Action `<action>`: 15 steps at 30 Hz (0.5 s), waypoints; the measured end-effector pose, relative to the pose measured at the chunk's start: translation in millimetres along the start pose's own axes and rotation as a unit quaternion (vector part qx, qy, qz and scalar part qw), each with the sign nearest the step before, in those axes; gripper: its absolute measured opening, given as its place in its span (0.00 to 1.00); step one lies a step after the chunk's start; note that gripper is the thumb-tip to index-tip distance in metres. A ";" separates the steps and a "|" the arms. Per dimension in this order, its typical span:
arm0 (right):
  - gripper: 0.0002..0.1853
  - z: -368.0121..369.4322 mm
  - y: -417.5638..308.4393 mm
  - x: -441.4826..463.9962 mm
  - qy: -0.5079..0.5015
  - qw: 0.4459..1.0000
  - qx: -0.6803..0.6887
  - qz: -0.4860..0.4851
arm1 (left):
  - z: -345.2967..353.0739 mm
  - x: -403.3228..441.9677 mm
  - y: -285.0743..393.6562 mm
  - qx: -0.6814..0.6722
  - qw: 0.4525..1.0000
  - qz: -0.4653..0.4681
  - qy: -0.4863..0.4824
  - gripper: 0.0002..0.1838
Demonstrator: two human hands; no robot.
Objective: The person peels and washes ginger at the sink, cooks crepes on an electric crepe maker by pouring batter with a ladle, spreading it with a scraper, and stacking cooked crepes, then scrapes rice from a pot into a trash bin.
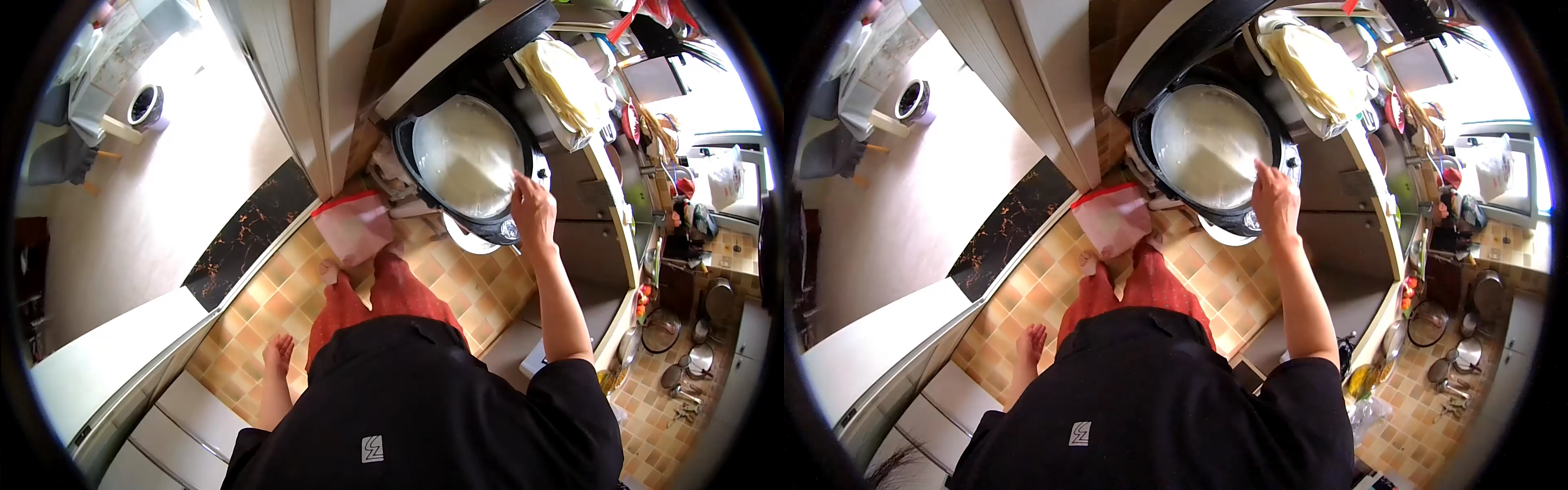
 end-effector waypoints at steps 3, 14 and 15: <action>0.12 8.6 14.7 20.5 0.012 0.997 -0.071 0.028 | 11.4 15.2 11.5 -0.003 1.000 0.003 -0.025 0.25; 0.11 55.7 -55.8 7.6 -0.190 0.970 -0.127 0.083 | 3.7 42.0 17.6 -0.028 0.998 -0.043 -0.039 0.28; 0.11 50.7 -71.7 11.6 -0.178 0.976 -0.103 0.072 | -2.9 43.6 16.8 -0.019 0.998 -0.047 -0.038 0.29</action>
Point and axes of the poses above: each hand's wrist, its own x-axis towards the middle knuckle, its own z-axis out of the palm, y = z × x, the point moved 8 cm from there along x, towards the middle knuckle, and after that the axes turned 4 degrees about -y, right-handed, at the moved point
